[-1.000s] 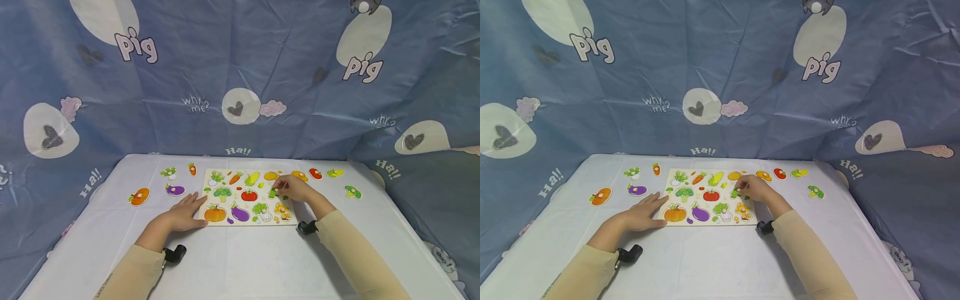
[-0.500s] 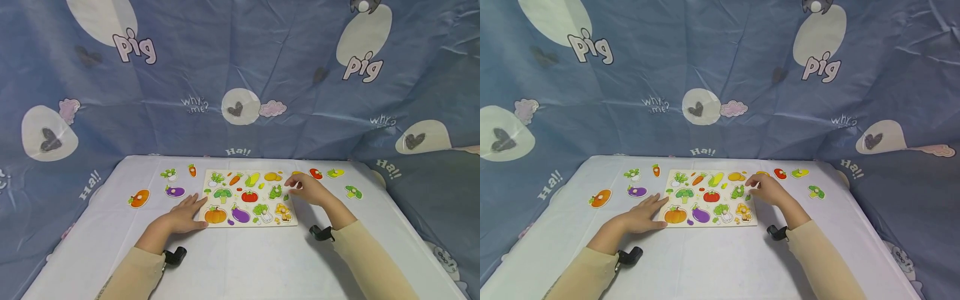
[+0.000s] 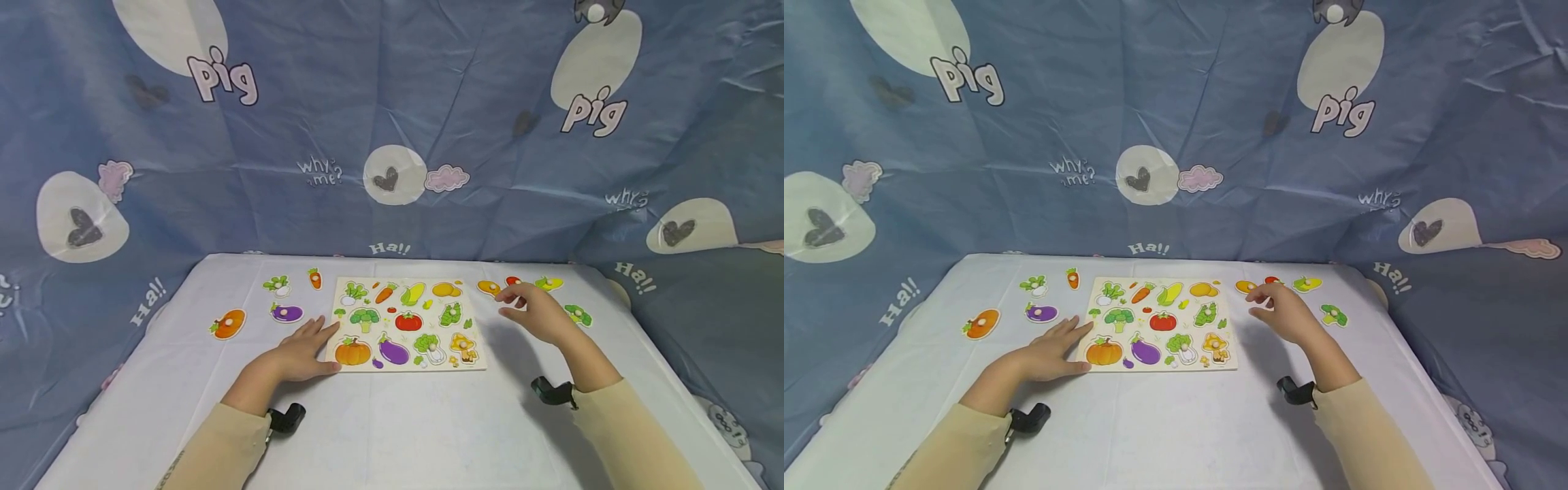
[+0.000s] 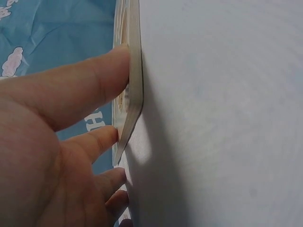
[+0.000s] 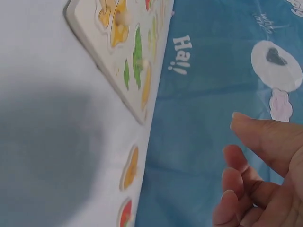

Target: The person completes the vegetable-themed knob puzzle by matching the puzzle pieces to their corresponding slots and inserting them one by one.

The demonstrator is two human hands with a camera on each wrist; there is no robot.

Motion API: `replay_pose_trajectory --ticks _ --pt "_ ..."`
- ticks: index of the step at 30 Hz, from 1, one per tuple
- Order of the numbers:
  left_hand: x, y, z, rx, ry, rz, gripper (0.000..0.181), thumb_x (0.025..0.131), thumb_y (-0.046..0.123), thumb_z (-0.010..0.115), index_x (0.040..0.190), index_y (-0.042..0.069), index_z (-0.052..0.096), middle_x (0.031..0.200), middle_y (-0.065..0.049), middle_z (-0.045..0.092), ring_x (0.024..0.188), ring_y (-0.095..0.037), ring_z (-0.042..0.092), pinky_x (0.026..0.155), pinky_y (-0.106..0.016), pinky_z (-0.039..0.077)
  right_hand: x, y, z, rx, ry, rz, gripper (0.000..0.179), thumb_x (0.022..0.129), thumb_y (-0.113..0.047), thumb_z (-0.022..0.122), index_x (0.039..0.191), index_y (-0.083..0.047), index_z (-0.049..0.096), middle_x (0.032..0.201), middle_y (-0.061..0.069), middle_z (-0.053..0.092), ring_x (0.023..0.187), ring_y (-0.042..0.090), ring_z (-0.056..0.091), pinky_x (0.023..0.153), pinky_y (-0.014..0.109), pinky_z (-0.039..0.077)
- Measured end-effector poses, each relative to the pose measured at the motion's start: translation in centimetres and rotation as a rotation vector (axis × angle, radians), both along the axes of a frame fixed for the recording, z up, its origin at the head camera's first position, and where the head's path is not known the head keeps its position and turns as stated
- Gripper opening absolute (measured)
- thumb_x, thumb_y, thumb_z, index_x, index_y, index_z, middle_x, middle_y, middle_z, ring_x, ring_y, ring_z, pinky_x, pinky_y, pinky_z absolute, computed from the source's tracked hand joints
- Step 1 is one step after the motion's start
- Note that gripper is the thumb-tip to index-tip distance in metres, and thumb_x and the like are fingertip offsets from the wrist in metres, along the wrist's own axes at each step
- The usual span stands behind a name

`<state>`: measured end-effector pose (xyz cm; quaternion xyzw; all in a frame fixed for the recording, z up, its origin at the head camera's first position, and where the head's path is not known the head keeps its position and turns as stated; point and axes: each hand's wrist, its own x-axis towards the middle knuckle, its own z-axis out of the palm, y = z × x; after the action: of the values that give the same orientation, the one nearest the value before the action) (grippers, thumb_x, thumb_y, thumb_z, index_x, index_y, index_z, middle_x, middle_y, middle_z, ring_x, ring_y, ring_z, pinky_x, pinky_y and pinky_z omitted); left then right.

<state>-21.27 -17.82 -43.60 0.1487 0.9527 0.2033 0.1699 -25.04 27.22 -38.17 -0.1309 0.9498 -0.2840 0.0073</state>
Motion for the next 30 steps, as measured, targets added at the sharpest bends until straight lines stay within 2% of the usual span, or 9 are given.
replay_pose_trajectory --ticks 10,18,30 --pt "0.0 0.0 0.1 -0.003 -0.002 0.005 0.085 0.090 0.046 0.069 0.157 0.011 0.032 0.164 -0.023 0.017 0.150 -0.046 0.010 0.115 -0.069 0.013 0.8 2.8 0.2 0.016 0.050 -0.067 0.020 0.092 -0.013 0.072 0.112 -0.008 0.071 0.112 0.013 0.066 0.098 0.030 0.057 0.076 0.040 0.049" --pt "0.0 -0.1 -0.2 -0.010 0.001 0.001 0.085 0.090 0.047 0.069 0.157 0.011 0.032 0.164 -0.024 0.017 0.150 -0.046 0.011 0.115 -0.069 0.014 1.6 5.1 0.0 0.022 0.078 -0.116 0.028 0.094 -0.016 0.069 0.119 -0.002 0.068 0.118 0.017 0.063 0.102 0.034 0.057 0.079 0.045 0.048" --pt "0.0 -0.1 -0.2 -0.012 0.001 0.008 0.085 0.090 0.047 0.069 0.158 0.012 0.032 0.164 -0.023 0.017 0.150 -0.045 0.011 0.115 -0.068 0.014 1.3 9.7 -1.7 -0.012 0.147 -0.191 0.025 0.097 -0.015 0.067 0.116 0.002 0.067 0.104 0.018 0.066 0.088 0.028 0.057 0.061 0.032 0.047"
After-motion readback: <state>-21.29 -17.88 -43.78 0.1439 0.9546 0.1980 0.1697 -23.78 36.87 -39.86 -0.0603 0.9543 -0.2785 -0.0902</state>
